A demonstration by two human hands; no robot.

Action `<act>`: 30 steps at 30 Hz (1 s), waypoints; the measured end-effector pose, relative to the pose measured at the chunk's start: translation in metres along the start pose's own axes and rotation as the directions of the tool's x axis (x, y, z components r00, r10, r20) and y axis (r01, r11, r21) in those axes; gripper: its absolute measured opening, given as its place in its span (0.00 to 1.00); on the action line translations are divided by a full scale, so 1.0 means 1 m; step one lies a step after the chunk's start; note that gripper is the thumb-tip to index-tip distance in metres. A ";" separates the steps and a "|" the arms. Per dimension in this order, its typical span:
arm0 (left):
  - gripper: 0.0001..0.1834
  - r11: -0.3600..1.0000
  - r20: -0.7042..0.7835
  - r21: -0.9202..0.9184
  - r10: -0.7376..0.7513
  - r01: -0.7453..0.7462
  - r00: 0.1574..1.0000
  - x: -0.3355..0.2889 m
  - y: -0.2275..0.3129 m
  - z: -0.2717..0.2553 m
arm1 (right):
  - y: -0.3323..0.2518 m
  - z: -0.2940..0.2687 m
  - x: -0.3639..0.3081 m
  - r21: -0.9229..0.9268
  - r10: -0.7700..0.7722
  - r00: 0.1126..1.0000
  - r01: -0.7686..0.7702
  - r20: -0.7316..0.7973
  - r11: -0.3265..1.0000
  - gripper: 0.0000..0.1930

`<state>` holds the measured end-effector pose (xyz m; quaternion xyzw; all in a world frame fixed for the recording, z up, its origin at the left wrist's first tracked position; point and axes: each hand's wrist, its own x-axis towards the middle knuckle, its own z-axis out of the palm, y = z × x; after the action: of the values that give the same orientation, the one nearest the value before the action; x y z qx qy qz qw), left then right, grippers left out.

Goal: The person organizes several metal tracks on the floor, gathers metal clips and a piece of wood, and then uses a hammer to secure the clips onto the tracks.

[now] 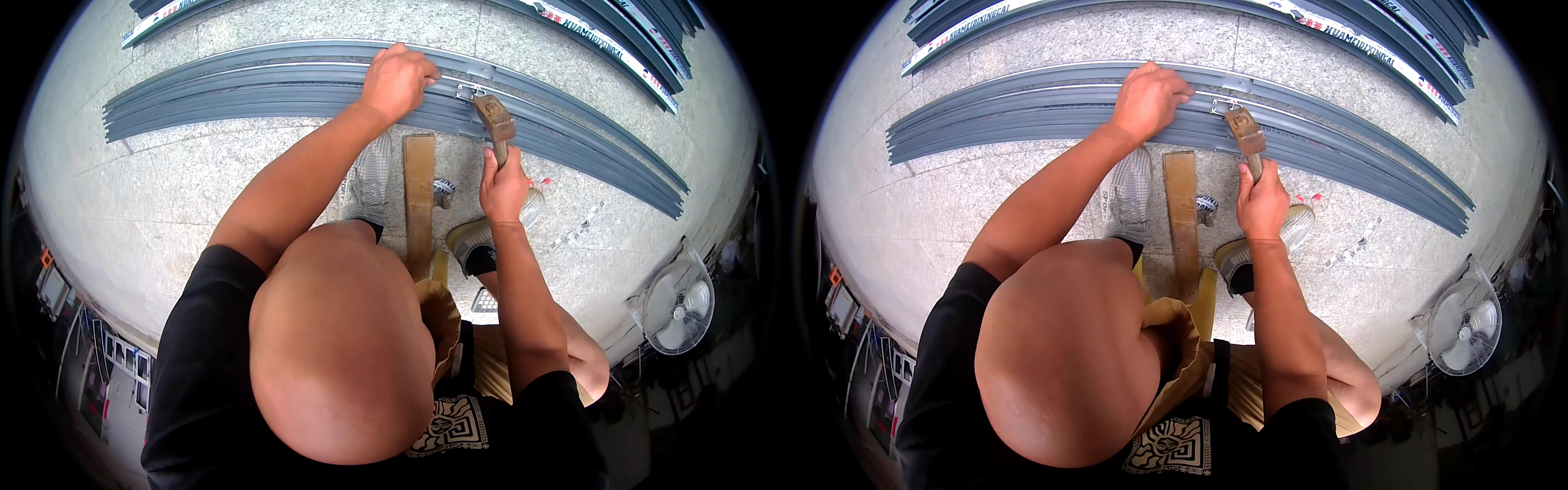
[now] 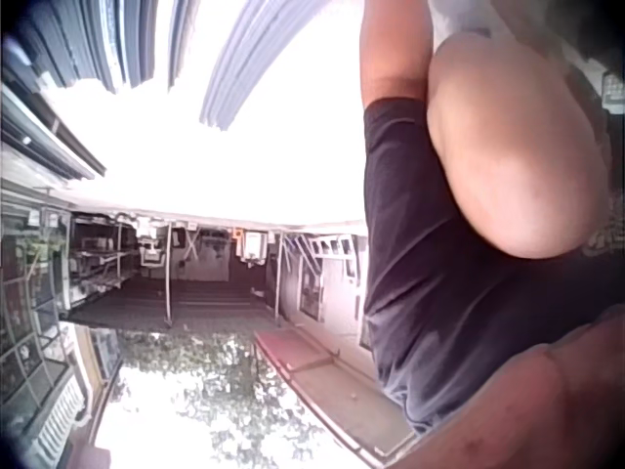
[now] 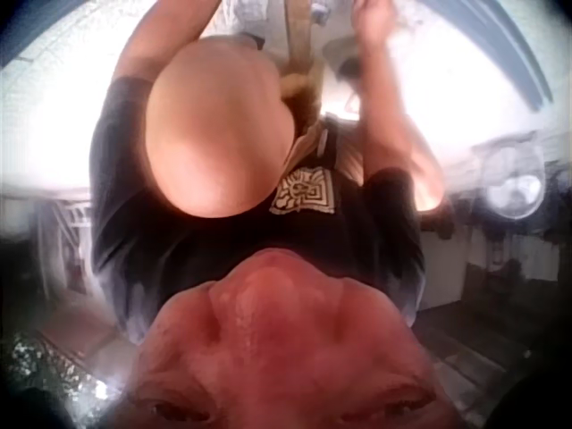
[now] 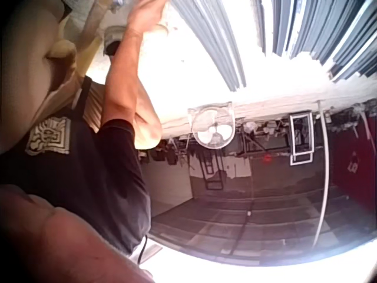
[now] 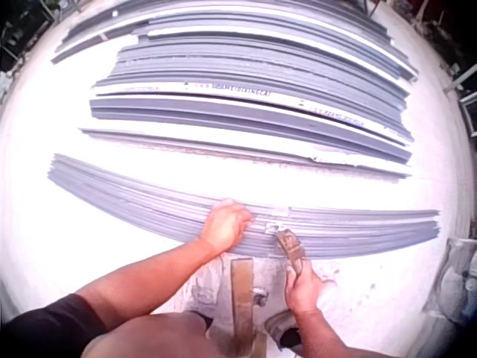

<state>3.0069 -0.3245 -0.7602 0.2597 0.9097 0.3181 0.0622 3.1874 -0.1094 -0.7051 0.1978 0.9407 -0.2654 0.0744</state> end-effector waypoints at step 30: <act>0.06 0.987 0.002 0.136 0.086 -0.085 0.996 0.002 0.017 -0.006 | 0.035 -0.023 0.042 0.152 0.365 0.923 -0.346 -0.124 0.926 0.21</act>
<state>3.0107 -0.3158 -0.7449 0.3014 0.9173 0.2584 0.0290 3.1626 -0.0561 -0.7124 0.3892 0.8731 -0.2912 0.0377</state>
